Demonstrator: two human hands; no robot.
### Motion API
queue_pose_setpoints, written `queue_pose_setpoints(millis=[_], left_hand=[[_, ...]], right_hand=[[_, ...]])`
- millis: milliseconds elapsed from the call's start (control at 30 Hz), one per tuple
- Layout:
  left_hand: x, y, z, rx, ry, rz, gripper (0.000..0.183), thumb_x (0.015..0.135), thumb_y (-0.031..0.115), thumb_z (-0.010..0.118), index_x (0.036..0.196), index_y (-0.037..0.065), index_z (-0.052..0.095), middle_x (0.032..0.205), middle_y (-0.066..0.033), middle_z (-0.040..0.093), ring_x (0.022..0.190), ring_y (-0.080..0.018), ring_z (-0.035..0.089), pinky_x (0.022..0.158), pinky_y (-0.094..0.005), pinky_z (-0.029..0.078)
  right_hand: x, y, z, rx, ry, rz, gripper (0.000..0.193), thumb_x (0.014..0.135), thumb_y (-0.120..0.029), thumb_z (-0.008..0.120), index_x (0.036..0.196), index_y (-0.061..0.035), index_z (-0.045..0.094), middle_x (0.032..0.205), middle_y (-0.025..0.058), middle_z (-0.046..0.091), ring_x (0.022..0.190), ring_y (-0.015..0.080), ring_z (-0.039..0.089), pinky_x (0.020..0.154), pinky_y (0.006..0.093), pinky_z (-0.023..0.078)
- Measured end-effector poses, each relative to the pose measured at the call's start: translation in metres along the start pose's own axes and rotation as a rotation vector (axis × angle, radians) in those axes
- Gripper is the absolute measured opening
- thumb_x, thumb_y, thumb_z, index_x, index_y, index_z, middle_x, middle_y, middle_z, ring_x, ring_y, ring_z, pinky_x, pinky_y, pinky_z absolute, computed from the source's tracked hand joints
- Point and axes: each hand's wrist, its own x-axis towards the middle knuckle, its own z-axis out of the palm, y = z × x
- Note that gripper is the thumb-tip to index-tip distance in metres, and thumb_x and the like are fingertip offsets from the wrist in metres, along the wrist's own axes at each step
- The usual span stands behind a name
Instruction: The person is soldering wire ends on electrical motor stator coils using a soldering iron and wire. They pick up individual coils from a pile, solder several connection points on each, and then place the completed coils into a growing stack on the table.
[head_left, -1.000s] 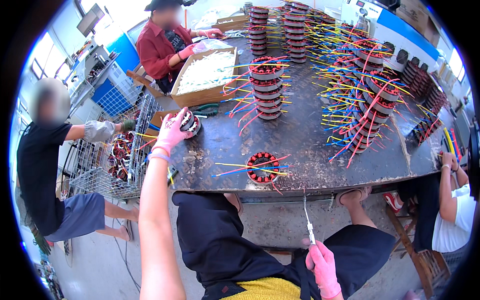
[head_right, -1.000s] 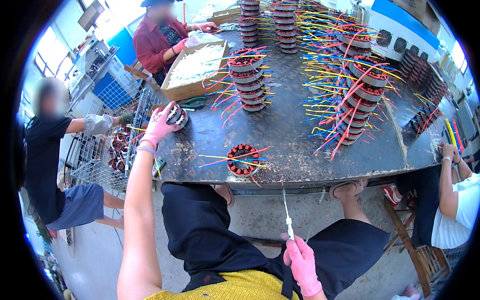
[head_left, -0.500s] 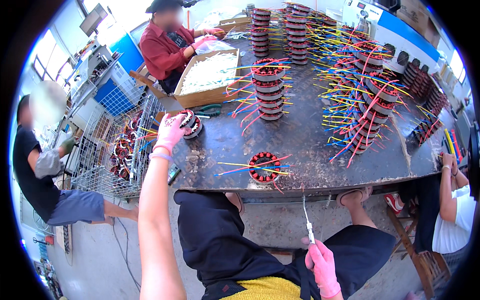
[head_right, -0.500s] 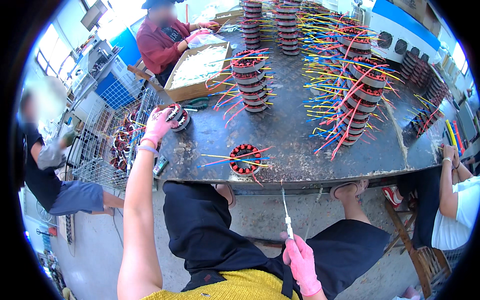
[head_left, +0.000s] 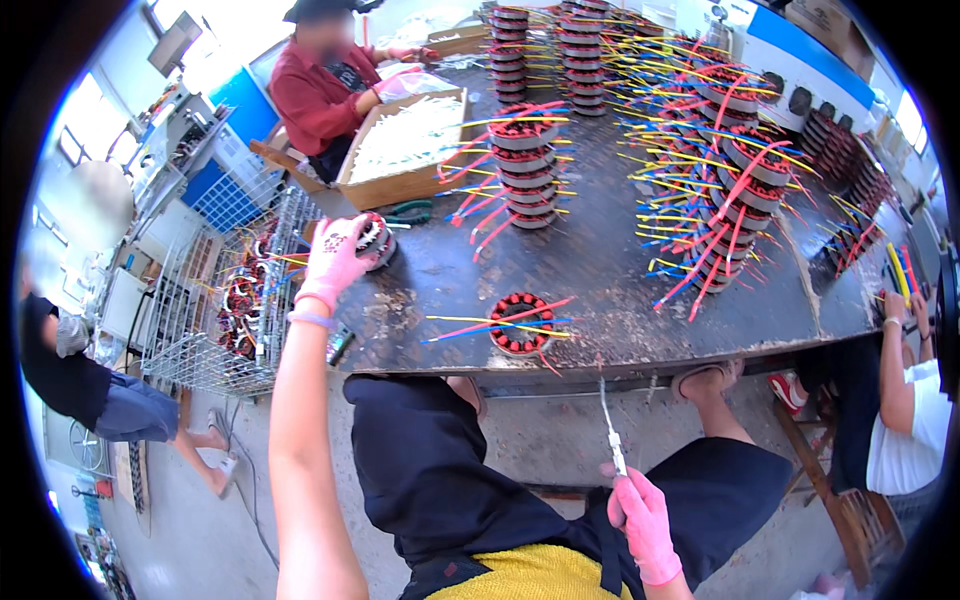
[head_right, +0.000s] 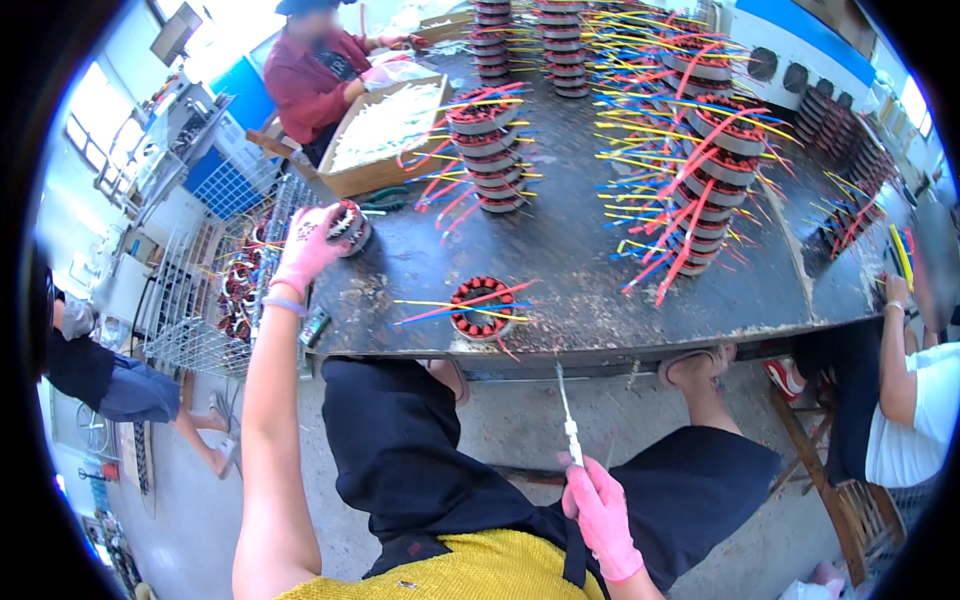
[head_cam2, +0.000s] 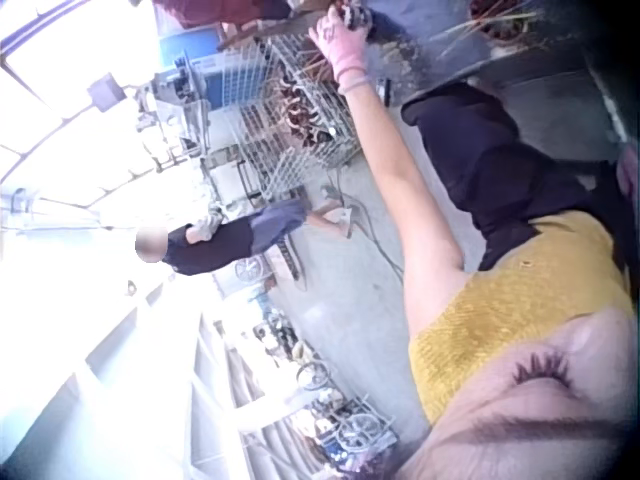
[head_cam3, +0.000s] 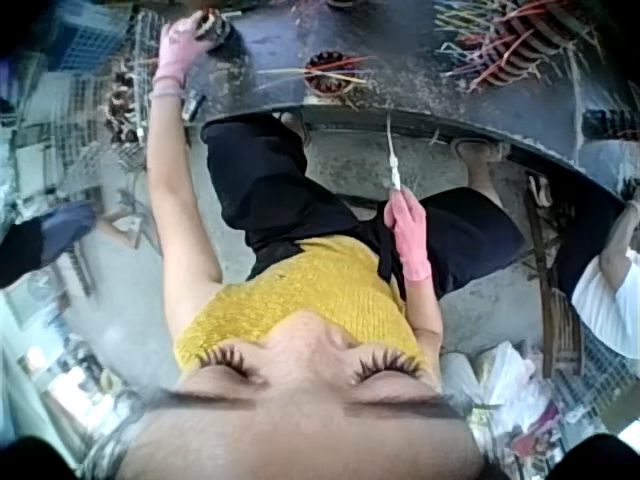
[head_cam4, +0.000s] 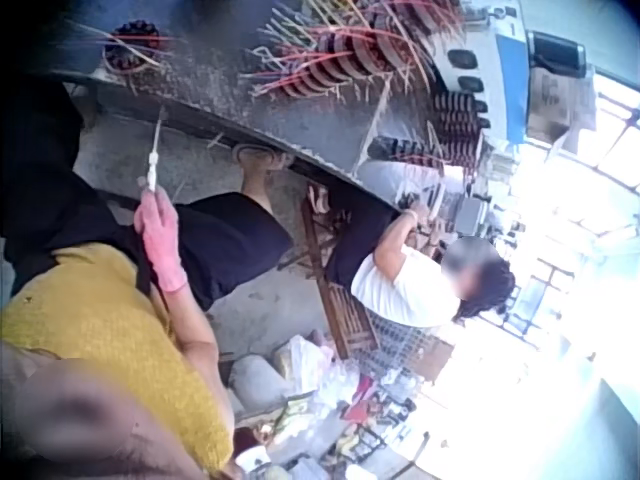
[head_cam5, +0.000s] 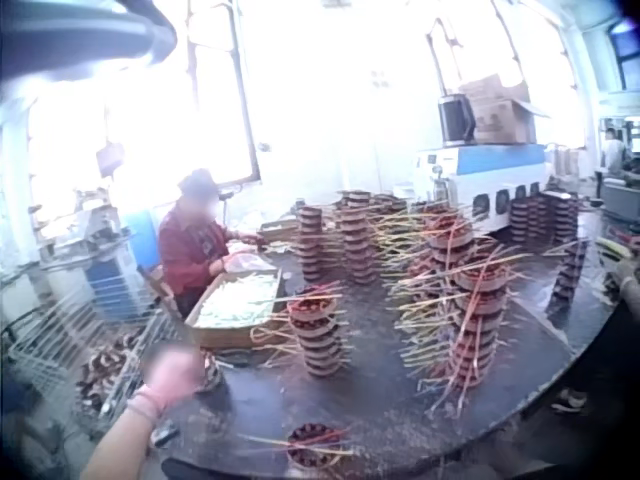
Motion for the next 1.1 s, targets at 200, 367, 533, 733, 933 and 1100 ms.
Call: queue_pose_setpoints(millis=[200, 367, 533, 733, 933, 1100], left_hand=[[-0.041, 0.130, -0.024, -0.522, -0.001, 0.341, 0.073, 0.068, 0.028, 0.086, 0.130, 0.006, 0.057, 0.132, -0.0154, 0.058, 0.126, -0.0342, 0.051, 0.109, -0.0447, 0.038], [-0.059, 0.183, 0.004, -0.464, -0.178, 0.437, 0.101, 0.059, 0.041, 0.088, 0.144, 0.010, 0.044, 0.149, -0.0210, 0.039, 0.137, -0.0468, 0.034, 0.116, -0.0500, 0.029], [-0.053, 0.183, 0.023, -0.499, -0.162, 0.464, 0.100, 0.060, 0.037, 0.088, 0.145, 0.009, 0.043, 0.145, -0.0198, 0.044, 0.134, -0.0445, 0.038, 0.116, -0.0493, 0.028], [-0.053, 0.184, 0.026, -0.528, -0.162, 0.465, 0.099, 0.060, 0.033, 0.088, 0.145, 0.008, 0.043, 0.139, -0.0167, 0.048, 0.133, -0.0391, 0.042, 0.116, -0.0475, 0.029], [-0.057, 0.185, 0.019, -0.522, -0.150, 0.438, 0.098, 0.058, 0.029, 0.088, 0.144, 0.011, 0.044, 0.138, -0.0158, 0.049, 0.131, -0.0407, 0.043, 0.114, -0.0478, 0.032], [-0.055, 0.184, 0.020, -0.522, -0.162, 0.439, 0.098, 0.059, 0.030, 0.088, 0.144, 0.010, 0.044, 0.138, -0.0158, 0.050, 0.131, -0.0408, 0.042, 0.114, -0.0476, 0.032]], right_hand=[[0.011, 0.009, 0.004, -0.018, -0.041, 0.060, 0.033, 0.103, -0.023, 0.050, 0.123, 0.0007, 0.060, 0.063, -0.0059, 0.046, 0.056, 0.0039, 0.038, 0.052, 0.0213, 0.028], [0.012, 0.014, 0.002, -0.099, -0.072, 0.069, 0.034, 0.103, -0.024, 0.051, 0.125, 0.0004, 0.059, 0.064, -0.0058, 0.046, 0.057, 0.0042, 0.038, 0.054, 0.0211, 0.028], [0.012, 0.014, 0.007, -0.079, -0.090, 0.085, 0.034, 0.103, -0.023, 0.050, 0.124, 0.0013, 0.060, 0.065, -0.0050, 0.046, 0.058, 0.0039, 0.042, 0.054, 0.0219, 0.034], [0.015, 0.022, 0.010, -0.046, -0.105, 0.114, 0.033, 0.103, -0.023, 0.049, 0.124, 0.0009, 0.060, 0.065, -0.0046, 0.046, 0.057, 0.0045, 0.041, 0.053, 0.0227, 0.034], [0.015, 0.018, 0.011, -0.115, -0.110, 0.111, 0.034, 0.103, -0.024, 0.049, 0.124, 0.0001, 0.060, 0.065, -0.0036, 0.047, 0.058, 0.0054, 0.043, 0.054, 0.0235, 0.036], [0.016, 0.015, 0.012, -0.114, -0.109, 0.099, 0.034, 0.103, -0.024, 0.048, 0.124, -0.0001, 0.060, 0.065, -0.0034, 0.047, 0.058, 0.0054, 0.043, 0.055, 0.0234, 0.036]])
